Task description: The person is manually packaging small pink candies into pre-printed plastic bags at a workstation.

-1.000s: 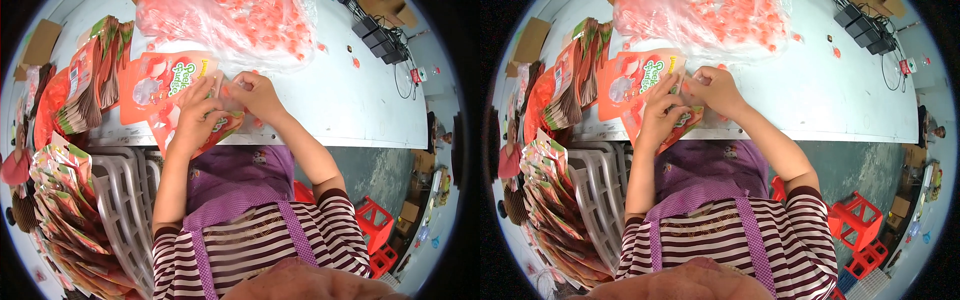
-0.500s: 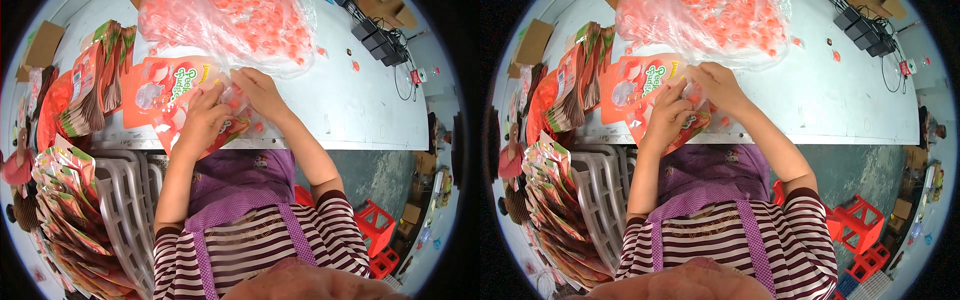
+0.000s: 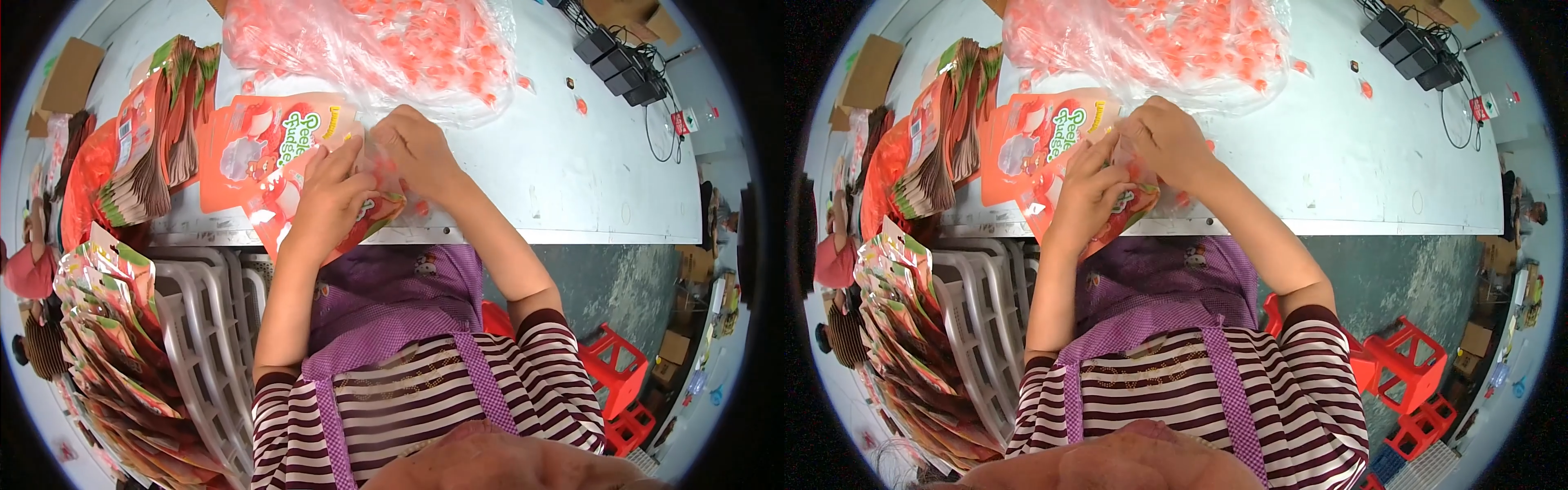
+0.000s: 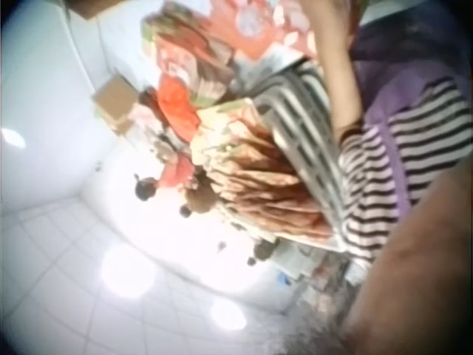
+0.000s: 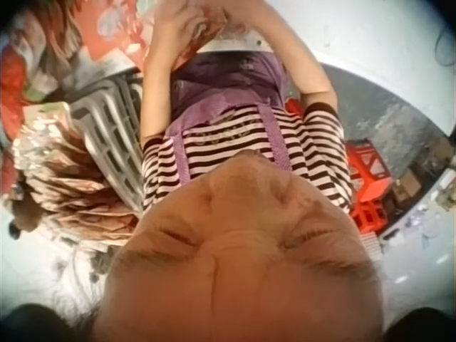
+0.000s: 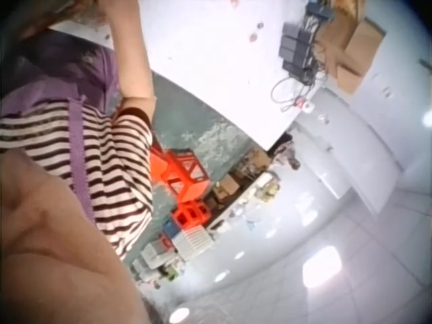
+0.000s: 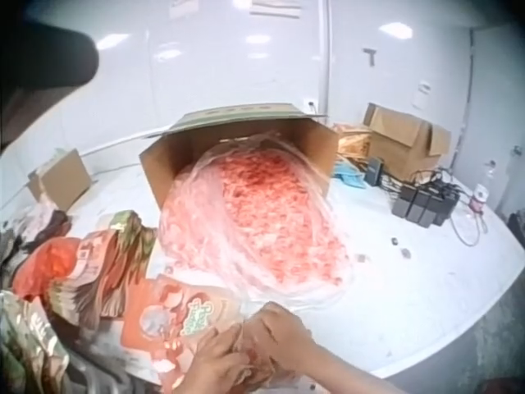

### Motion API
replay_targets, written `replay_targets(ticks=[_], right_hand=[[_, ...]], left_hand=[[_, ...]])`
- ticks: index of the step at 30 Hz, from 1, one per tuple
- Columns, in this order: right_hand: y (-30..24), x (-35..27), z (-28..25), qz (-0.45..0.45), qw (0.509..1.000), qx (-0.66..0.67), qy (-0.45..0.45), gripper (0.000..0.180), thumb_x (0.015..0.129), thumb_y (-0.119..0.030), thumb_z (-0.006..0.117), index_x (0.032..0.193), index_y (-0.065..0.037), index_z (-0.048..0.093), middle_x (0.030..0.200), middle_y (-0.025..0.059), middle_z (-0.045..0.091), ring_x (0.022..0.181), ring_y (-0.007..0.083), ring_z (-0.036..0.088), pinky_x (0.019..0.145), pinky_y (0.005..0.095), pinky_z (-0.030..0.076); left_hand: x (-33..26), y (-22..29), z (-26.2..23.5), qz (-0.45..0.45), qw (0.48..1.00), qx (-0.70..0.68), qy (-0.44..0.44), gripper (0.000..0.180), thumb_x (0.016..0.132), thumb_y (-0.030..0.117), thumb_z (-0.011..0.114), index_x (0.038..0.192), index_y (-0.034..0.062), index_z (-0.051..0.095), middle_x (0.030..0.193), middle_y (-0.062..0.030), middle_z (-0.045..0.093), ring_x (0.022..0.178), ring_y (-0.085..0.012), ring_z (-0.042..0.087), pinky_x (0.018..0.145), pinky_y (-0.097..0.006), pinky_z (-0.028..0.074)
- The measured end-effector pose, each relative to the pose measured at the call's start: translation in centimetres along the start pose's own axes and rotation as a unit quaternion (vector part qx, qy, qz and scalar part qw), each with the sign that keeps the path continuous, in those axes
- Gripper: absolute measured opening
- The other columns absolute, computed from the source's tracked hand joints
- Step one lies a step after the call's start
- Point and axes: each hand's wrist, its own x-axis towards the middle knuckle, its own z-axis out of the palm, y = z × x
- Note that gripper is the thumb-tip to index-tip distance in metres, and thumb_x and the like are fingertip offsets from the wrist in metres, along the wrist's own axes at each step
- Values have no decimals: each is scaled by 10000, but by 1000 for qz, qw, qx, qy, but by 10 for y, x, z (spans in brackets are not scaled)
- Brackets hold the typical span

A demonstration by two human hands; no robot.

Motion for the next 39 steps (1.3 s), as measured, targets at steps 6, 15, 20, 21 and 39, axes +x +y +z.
replay_targets(ticks=[6,15,20,21,39], right_hand=[[16,2,11,-72,994,-69,-49,178,856,-195,497,814,-44,579,762,122,544,759,305,535,687,395,430],[3,7,0,-88,990,72,-85,364,908,-405,464,958,-57,563,890,105,578,788,269,570,683,359,450],[1,4,3,-66,991,106,-57,399,927,-402,438,1031,-31,542,829,97,550,751,207,534,688,320,434],[2,3,3,-80,992,99,-9,362,923,-370,453,985,-28,555,814,92,546,739,207,529,682,320,434],[-6,8,-1,66,950,303,48,480,980,-413,313,840,-33,572,770,25,541,664,118,477,592,232,392]], left_hand=[[1,1,-4,2,1000,-15,7,98,718,51,647,805,57,603,1251,-200,497,1043,-317,538,969,-488,361],[0,1,-6,-14,994,-110,-19,121,706,8,662,802,54,604,1301,-199,468,1072,-336,534,861,-366,452],[-1,0,-5,-32,990,-135,-16,115,721,1,653,809,53,600,1302,-214,464,1071,-347,535,871,-366,448],[-2,-4,-3,-37,990,-135,-7,112,727,0,647,812,53,598,1296,-216,469,1075,-350,534,879,-365,444],[2,-2,-3,-18,995,-101,-16,118,739,17,647,849,56,628,1318,-222,445,1192,-353,467,934,-375,424]])
